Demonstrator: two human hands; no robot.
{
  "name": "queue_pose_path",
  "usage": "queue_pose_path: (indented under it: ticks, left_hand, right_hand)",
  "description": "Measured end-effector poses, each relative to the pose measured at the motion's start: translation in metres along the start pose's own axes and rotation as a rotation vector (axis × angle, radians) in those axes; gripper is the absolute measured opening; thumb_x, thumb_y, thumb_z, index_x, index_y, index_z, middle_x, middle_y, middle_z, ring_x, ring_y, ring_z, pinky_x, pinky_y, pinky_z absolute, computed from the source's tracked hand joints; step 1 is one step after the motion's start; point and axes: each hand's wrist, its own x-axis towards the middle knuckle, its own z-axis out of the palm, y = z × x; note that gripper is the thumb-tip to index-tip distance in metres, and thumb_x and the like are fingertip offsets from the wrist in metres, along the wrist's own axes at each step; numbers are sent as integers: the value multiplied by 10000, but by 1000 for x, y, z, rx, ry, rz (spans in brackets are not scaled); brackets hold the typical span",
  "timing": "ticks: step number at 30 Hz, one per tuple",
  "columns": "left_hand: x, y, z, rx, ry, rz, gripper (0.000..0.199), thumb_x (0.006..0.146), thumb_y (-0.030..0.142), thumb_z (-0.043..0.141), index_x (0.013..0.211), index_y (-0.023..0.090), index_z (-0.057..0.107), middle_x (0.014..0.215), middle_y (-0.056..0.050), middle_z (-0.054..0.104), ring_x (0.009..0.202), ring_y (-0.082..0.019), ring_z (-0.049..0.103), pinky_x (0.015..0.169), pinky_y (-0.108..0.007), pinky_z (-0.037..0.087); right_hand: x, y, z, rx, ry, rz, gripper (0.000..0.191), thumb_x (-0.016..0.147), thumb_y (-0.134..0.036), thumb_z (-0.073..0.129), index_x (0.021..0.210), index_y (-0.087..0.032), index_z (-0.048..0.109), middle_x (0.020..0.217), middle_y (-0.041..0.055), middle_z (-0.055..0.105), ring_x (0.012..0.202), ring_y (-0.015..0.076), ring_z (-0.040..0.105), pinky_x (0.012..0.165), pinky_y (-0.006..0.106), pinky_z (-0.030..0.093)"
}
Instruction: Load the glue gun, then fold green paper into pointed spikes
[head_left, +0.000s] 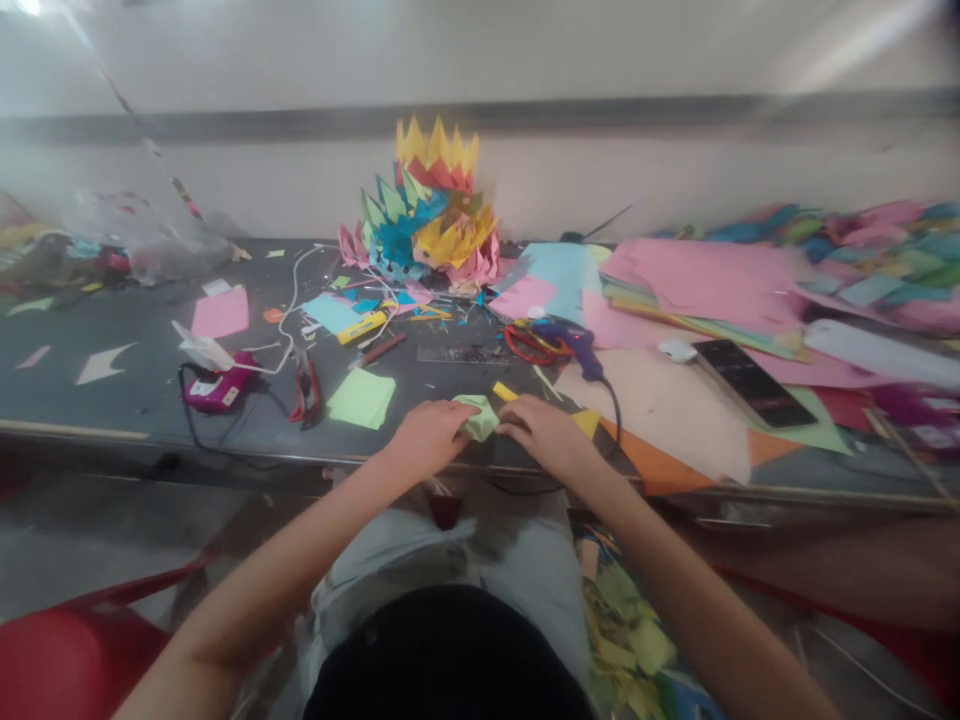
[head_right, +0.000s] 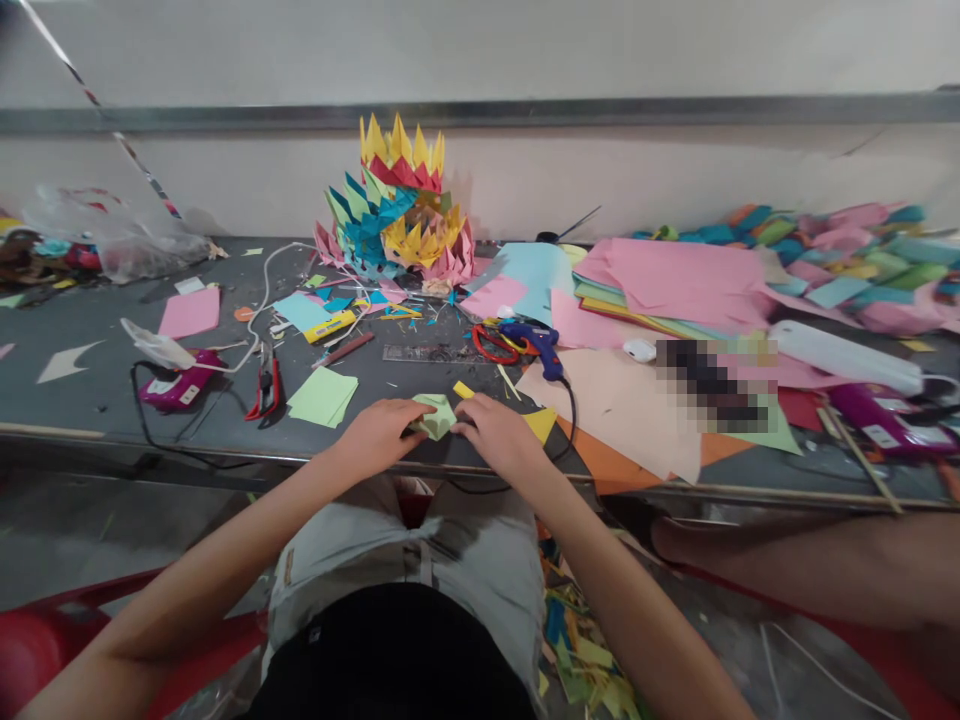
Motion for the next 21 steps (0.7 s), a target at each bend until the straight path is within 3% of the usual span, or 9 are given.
queue_pose_path:
  ticks: [4,7,11,16,21]
  left_hand:
    - [0,12,-2,-208,112,-204,252,787,188,537,1026,210,614,943,-33,690,838,-191,636,745,-284,480]
    - [-2,20,-1,-386,134,-252,296,764,176,550,1055,210,594,870,-15,694,807,-171,639,729,-259,480]
    - [-9,22,-5,-521,142,-262,313,802,274,544,1106,200,564,895,-18,696,791,-155,637,703,-251,481]
    - [-13,6,-13,-400,326,-224,197,837,286,517,973,187,619,874,-19,676,760,-134,611,697,-242,474]
    - [-7,-5,-3,-290,110,-101,134,826,259,546,883,194,647,852,-11,679,756,-143,604,691,-252,466]
  right_hand:
    - [-8,-21,13,162,84,0,268,765,-333,639,992,-201,585,911,61,633,785,184,602,679,295,472]
    - [-8,-33,22,298,113,20,387,712,-291,670,1073,-206,558,988,71,630,814,186,609,682,302,495]
    - [-3,-34,23,451,125,64,253,739,-177,567,989,-188,609,909,52,665,745,155,615,668,268,490]
    - [-1,-26,13,372,63,115,184,804,-232,508,887,-184,665,768,20,685,623,135,581,618,251,443]
    - [1,-24,12,365,37,81,194,832,-275,504,839,-195,680,816,33,696,710,153,604,665,263,445]
